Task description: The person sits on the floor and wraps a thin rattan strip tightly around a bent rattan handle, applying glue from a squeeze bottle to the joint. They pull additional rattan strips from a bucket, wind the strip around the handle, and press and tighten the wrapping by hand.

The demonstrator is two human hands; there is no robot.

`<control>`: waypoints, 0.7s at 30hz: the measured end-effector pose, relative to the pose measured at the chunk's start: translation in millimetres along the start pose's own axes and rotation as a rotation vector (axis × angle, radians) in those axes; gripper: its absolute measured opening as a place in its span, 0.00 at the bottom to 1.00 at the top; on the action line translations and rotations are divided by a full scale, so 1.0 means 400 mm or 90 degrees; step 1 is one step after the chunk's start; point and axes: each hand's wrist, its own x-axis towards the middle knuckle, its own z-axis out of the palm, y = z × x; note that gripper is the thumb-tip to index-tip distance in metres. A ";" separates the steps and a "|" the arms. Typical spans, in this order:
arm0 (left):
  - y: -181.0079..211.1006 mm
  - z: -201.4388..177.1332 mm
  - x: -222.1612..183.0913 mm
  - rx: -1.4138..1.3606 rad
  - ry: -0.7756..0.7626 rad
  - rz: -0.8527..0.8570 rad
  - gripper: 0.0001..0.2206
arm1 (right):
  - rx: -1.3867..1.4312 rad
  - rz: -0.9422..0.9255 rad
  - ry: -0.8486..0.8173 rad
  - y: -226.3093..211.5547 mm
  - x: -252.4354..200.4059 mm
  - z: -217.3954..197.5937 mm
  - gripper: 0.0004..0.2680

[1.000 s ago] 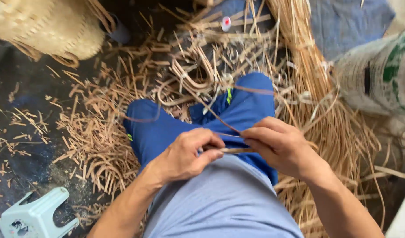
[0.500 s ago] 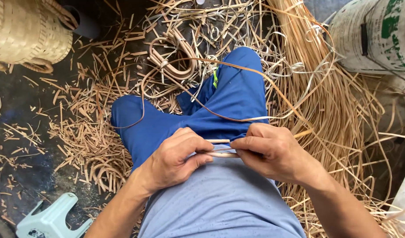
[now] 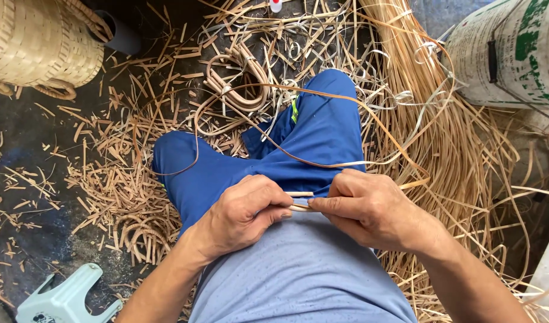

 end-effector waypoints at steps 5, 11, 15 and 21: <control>-0.009 0.000 -0.013 0.010 0.012 0.035 0.10 | 0.000 -0.004 -0.016 -0.003 0.010 0.007 0.11; -0.049 -0.005 -0.037 0.032 0.038 0.042 0.07 | 0.036 -0.003 -0.101 0.002 0.082 -0.027 0.10; -0.062 -0.008 -0.043 -0.024 0.063 -0.022 0.05 | 0.108 0.147 -0.292 0.107 0.187 -0.083 0.11; -0.081 -0.051 -0.088 -0.041 0.163 -0.083 0.05 | 0.110 0.347 0.058 0.623 0.468 -0.018 0.17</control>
